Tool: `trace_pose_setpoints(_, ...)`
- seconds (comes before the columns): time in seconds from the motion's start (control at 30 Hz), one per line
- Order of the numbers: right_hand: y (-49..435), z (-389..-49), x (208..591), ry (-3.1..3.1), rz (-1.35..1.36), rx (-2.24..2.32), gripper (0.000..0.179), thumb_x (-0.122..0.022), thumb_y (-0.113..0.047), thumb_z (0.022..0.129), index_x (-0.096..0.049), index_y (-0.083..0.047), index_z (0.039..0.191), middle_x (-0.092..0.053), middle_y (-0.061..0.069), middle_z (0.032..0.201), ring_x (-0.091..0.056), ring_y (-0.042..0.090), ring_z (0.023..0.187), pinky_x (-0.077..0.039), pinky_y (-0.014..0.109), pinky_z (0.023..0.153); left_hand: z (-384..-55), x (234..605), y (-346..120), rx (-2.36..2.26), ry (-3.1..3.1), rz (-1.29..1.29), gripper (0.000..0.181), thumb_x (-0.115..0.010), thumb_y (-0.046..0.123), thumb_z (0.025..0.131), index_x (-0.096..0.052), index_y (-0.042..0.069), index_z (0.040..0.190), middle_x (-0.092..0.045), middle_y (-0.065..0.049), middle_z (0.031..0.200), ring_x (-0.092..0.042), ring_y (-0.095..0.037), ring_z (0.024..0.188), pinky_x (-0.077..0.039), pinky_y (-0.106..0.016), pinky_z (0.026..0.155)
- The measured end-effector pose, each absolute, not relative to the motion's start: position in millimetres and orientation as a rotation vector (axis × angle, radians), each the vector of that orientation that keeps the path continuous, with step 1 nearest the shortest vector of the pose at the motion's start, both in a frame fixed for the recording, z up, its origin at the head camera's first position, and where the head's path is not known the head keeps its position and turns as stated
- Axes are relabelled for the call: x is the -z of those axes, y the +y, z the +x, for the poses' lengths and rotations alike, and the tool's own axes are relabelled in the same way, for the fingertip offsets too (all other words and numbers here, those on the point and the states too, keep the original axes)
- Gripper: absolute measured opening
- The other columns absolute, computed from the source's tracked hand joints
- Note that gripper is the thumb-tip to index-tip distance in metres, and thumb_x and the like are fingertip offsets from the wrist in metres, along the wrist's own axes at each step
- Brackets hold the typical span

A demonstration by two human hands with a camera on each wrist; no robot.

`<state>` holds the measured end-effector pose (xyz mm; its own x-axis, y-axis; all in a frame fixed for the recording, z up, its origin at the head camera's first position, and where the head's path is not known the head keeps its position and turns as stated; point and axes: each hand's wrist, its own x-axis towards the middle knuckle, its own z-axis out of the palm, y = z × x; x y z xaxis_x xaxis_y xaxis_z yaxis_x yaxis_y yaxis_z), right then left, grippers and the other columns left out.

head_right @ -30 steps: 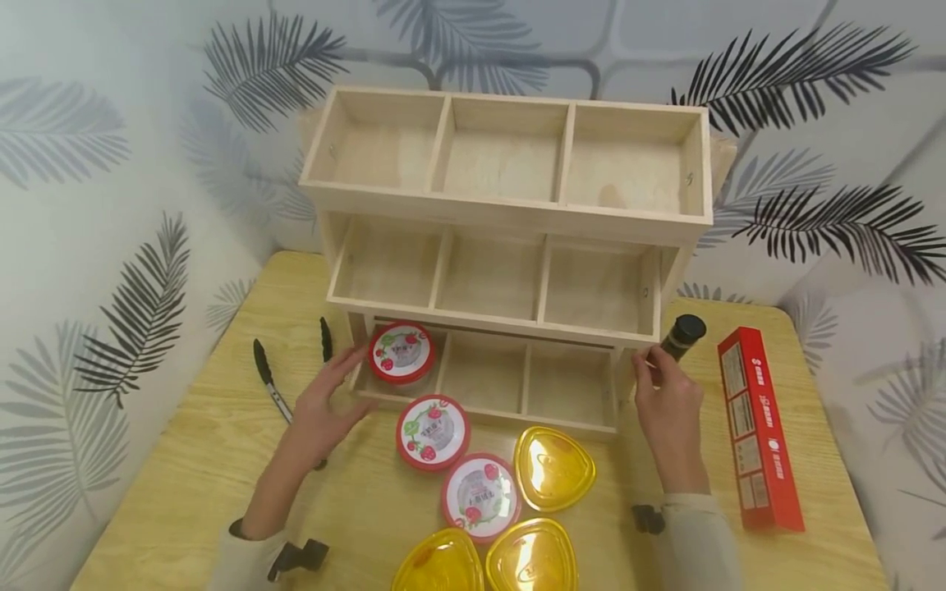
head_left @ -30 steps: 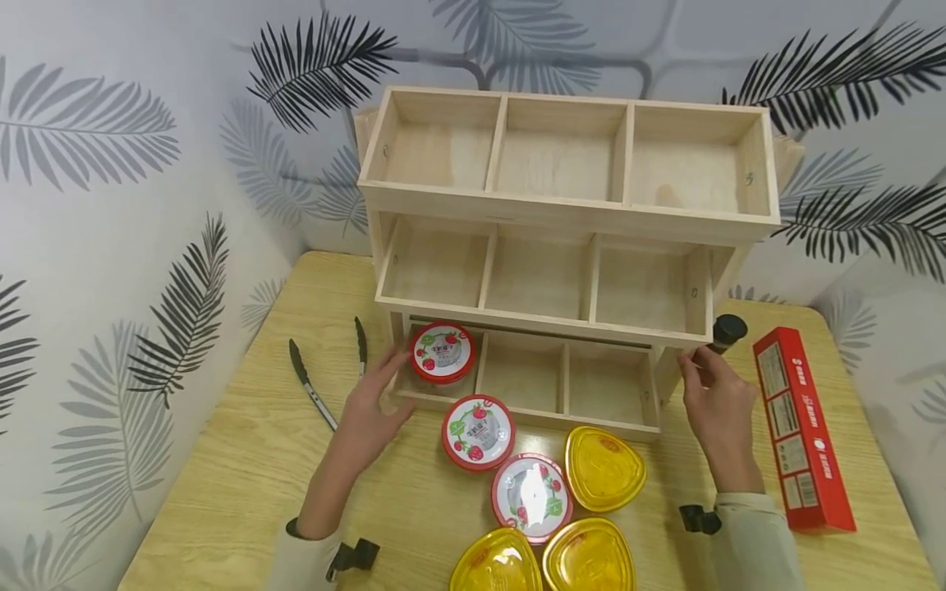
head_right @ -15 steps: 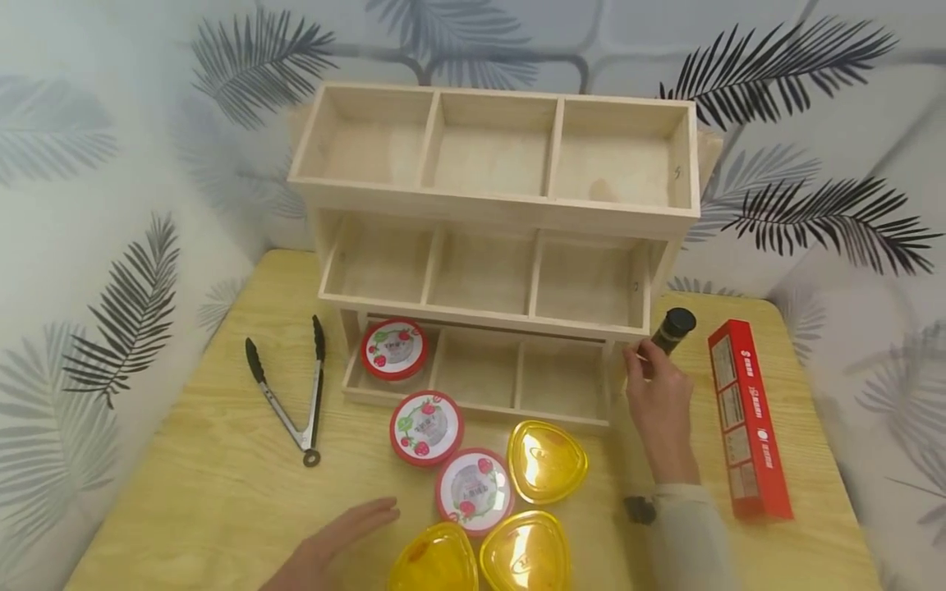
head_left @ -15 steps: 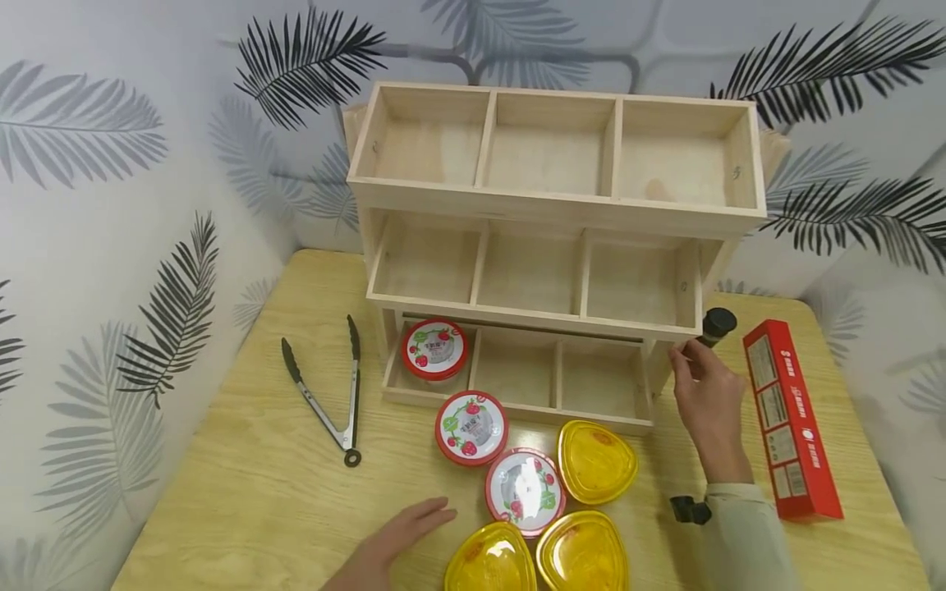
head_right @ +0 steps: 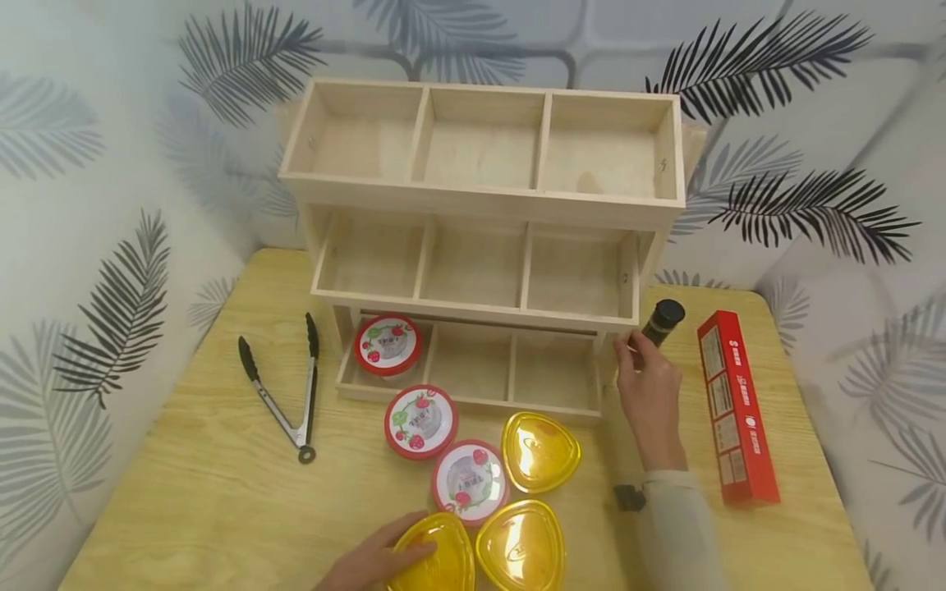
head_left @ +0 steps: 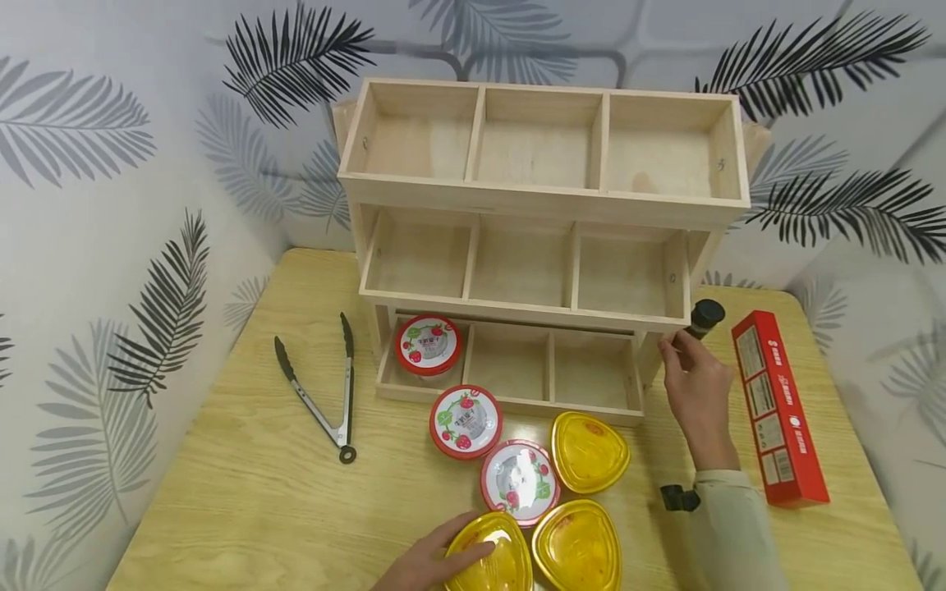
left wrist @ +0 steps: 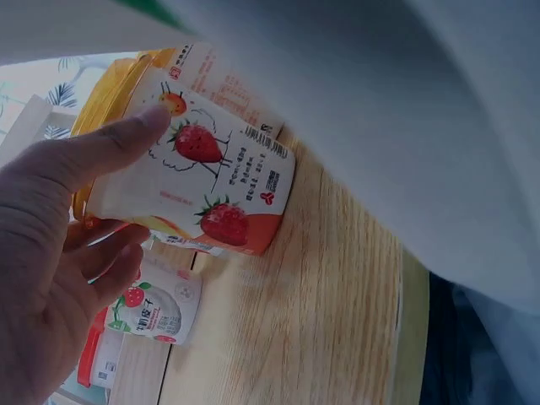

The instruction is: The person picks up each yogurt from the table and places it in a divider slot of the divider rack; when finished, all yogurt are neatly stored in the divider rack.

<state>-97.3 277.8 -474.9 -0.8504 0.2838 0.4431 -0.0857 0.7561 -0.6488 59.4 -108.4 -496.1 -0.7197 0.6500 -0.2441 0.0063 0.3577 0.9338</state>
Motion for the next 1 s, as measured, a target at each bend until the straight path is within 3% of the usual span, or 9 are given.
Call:
trace_pose_setpoints(0.07,277.5,-97.7,475.3,-2.426,-0.155,-0.933,0.031,-0.062,-0.004,0.098,-0.064,0.007,0.127,-0.070,0.027,0.112,-0.071,0.043,0.091,-0.057,0.054,0.078,63.4,498.2,-113.1,-1.296,2.240,0.921,0.053,-0.066,0.035,0.097,-0.049,0.031,0.146,-0.045,-0.020,0.149,-0.054,-0.034,0.124,-0.051,-0.045,0.097)
trace_pose_setpoints(0.1,277.5,-97.9,475.5,-2.426,-0.156,-0.933,0.031,-0.063,-0.004,0.098,-0.064,0.007,0.127,-0.070,0.027,0.112,-0.071,0.043,0.091,-0.057,0.054,0.078,65.1,498.2,-113.6,-1.305,2.259,0.936,0.054,-0.067,0.033,0.096,-0.048,0.036,0.147,-0.045,-0.017,0.149,-0.055,-0.030,0.124,-0.052,-0.042,0.096)
trace_pose_setpoints(0.13,277.4,-98.1,475.6,-2.427,-0.159,-0.934,0.031,-0.063,-0.005,0.098,-0.064,0.006,0.128,-0.070,0.027,0.112,-0.071,0.043,0.091,-0.058,0.054,0.078,67.0,499.3,-115.7,-1.283,2.336,1.067,0.056,-0.066,0.029,0.097,-0.046,0.032,0.149,-0.041,-0.019,0.152,-0.053,-0.033,0.126,-0.053,-0.043,0.095)
trace_pose_setpoints(0.27,278.1,-99.6,476.8,-2.420,-0.151,-0.935,0.031,-0.063,-0.005,0.098,-0.064,0.006,0.127,-0.070,0.027,0.112,-0.072,0.042,0.090,-0.058,0.053,0.077,71.9,497.6,-117.7,-1.358,2.355,1.035,0.053,-0.065,0.027,0.098,-0.048,0.033,0.148,-0.044,-0.008,0.151,-0.055,-0.019,0.121,-0.053,-0.032,0.092)
trace_pose_setpoints(0.37,278.4,-100.3,477.7,-2.408,-0.134,-0.929,0.031,-0.063,-0.005,0.098,-0.065,0.006,0.126,-0.070,0.026,0.110,-0.072,0.041,0.089,-0.058,0.053,0.076,72.7,493.3,-122.3,-1.448,2.296,1.035,0.051,-0.065,0.020,0.098,-0.052,0.027,0.147,-0.046,-0.009,0.149,-0.055,-0.015,0.118,-0.053,-0.030,0.093)
trace_pose_setpoints(0.63,279.6,-99.4,478.7,-2.403,-0.160,-0.927,0.030,-0.064,-0.005,0.097,-0.066,0.005,0.126,-0.071,0.025,0.110,-0.073,0.039,0.087,-0.058,0.049,0.075,59.2,443.9,-142.2,-1.382,2.209,0.961,0.054,-0.070,0.023,0.094,-0.054,0.031,0.145,-0.045,-0.008,0.149,-0.052,-0.019,0.121,-0.051,-0.034,0.099)
trace_pose_setpoints(0.77,278.3,-99.3,477.4,-2.408,-0.166,-0.942,0.032,-0.063,-0.006,0.098,-0.065,0.005,0.128,-0.070,0.025,0.111,-0.072,0.040,0.089,-0.058,0.050,0.076,40.8,424.9,-147.3,-1.416,2.484,1.247,0.061,-0.081,0.020,0.085,-0.058,0.021,0.141,-0.047,-0.012,0.149,-0.058,-0.024,0.122,-0.052,-0.031,0.099)
trace_pose_setpoints(0.87,277.0,-98.5,475.2,-2.405,-0.164,-0.951,0.031,-0.063,-0.006,0.098,-0.065,0.005,0.127,-0.071,0.026,0.110,-0.072,0.041,0.089,-0.058,0.051,0.076,16.8,410.9,-144.2,-1.532,2.718,1.432,0.051,-0.079,0.022,0.088,-0.063,0.011,0.135,-0.050,-0.021,0.145,-0.059,-0.030,0.124,-0.050,-0.027,0.100)
trace_pose_setpoints(1.0,276.1,-97.0,472.6,-2.399,-0.162,-0.954,0.031,-0.064,-0.006,0.098,-0.066,0.005,0.126,-0.071,0.026,0.109,-0.072,0.042,0.089,-0.057,0.052,0.076,-23.6,402.0,-127.5,-1.748,2.801,1.474,0.041,-0.070,0.028,0.094,-0.067,0.008,0.130,-0.053,-0.026,0.141,-0.059,-0.032,0.124,-0.049,-0.028,0.102)
